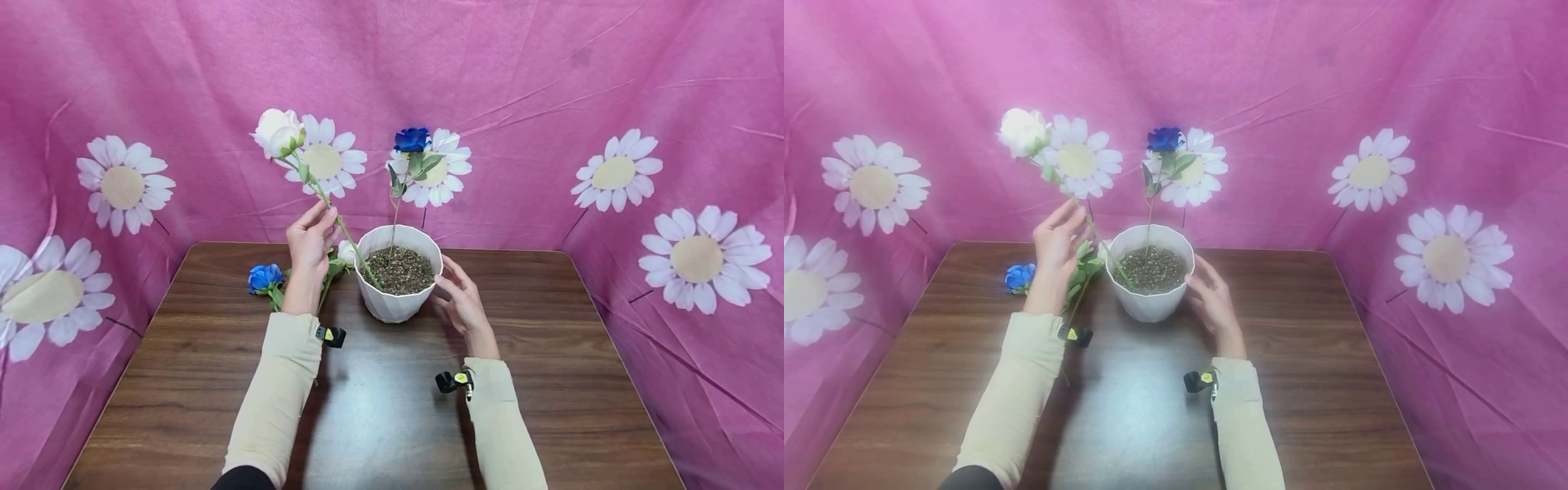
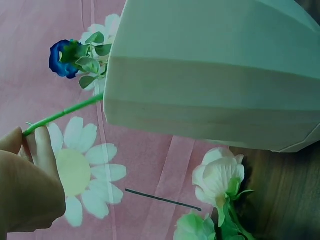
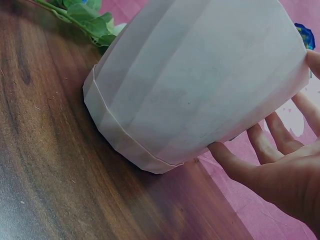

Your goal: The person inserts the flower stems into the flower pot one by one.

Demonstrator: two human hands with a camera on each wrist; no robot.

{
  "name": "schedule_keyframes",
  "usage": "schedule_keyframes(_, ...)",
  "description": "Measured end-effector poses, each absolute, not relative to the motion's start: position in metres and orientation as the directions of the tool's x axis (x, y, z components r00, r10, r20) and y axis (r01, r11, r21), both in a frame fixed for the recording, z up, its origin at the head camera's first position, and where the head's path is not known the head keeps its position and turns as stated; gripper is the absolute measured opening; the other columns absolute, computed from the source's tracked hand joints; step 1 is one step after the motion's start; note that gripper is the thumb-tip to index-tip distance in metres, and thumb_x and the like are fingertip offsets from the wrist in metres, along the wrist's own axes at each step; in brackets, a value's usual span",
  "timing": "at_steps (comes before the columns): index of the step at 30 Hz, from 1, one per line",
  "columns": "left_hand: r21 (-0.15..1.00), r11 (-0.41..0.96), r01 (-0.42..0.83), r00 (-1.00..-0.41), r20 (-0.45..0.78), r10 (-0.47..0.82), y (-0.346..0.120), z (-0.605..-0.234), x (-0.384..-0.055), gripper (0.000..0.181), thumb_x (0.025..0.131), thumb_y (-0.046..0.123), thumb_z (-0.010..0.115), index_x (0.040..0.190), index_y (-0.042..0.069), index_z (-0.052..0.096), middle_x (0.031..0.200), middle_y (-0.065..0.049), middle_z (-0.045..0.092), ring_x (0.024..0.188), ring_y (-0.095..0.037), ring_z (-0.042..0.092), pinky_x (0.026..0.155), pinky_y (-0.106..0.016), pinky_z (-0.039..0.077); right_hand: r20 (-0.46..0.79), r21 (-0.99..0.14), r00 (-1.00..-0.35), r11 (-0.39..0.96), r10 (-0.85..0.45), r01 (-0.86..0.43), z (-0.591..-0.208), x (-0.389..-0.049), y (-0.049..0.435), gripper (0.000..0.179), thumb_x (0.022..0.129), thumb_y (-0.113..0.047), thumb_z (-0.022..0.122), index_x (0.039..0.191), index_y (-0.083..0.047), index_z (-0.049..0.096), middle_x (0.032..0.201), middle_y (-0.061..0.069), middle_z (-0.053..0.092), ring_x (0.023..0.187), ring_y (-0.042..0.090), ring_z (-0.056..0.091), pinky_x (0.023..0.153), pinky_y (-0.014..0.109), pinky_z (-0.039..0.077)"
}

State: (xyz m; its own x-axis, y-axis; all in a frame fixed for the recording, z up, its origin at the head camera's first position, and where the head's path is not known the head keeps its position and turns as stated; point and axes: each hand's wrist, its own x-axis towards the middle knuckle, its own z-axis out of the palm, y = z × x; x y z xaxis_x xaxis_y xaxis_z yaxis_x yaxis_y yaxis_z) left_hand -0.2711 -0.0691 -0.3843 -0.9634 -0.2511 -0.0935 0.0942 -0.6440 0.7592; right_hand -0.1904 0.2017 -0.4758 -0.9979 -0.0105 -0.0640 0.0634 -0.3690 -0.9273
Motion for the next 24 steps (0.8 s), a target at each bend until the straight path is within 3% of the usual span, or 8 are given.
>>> schedule_keyframes(13,0.784,-0.612,0.103,-0.976,-0.038,-0.213,-0.051,-0.371,-0.280,0.032,0.088,-0.012,0.071,0.120,-0.007,0.069,0.083,-0.003,0.072,0.067,-0.013,0.071,0.068,-0.025,0.062,-0.076,-0.919,-0.997,-0.389,0.007,0.067,-0.477,-0.191,0.203,0.058,0.101,0.001,0.052,0.156,-0.005,0.036,0.152,0.016,0.038,0.127,0.029,0.048,0.109,0.061,0.037)
schedule_keyframes(16,0.804,-0.577,0.144,-0.978,0.028,-0.205,-0.046,-0.370,-0.280,0.027,0.087,-0.015,0.071,0.106,0.002,0.077,0.082,-0.003,0.072,0.069,-0.013,0.070,0.070,-0.026,0.062,-0.082,-0.917,-0.997,-0.393,0.011,0.072,-0.477,-0.192,0.202,0.057,0.101,0.001,0.052,0.155,-0.006,0.037,0.151,0.016,0.040,0.124,0.028,0.049,0.109,0.061,0.037)
schedule_keyframes(20,0.831,-0.526,0.182,-0.979,0.104,-0.174,-0.041,-0.371,-0.280,0.036,0.085,-0.018,0.069,0.085,0.017,0.079,0.081,0.000,0.073,0.072,-0.012,0.069,0.073,-0.025,0.061,-0.080,-0.919,-0.997,-0.388,0.011,0.070,-0.477,-0.192,0.202,0.057,0.101,0.002,0.052,0.155,-0.005,0.037,0.151,0.017,0.039,0.123,0.027,0.050,0.109,0.062,0.037)
schedule_keyframes(24,0.845,-0.507,0.168,-0.983,0.107,-0.147,-0.038,-0.375,-0.281,0.036,0.086,-0.017,0.070,0.083,0.018,0.078,0.080,0.001,0.073,0.072,-0.012,0.068,0.073,-0.025,0.061,-0.072,-0.919,-0.997,-0.390,0.002,0.066,-0.477,-0.192,0.202,0.057,0.101,0.003,0.051,0.156,-0.004,0.036,0.152,0.017,0.038,0.125,0.029,0.050,0.110,0.065,0.035)
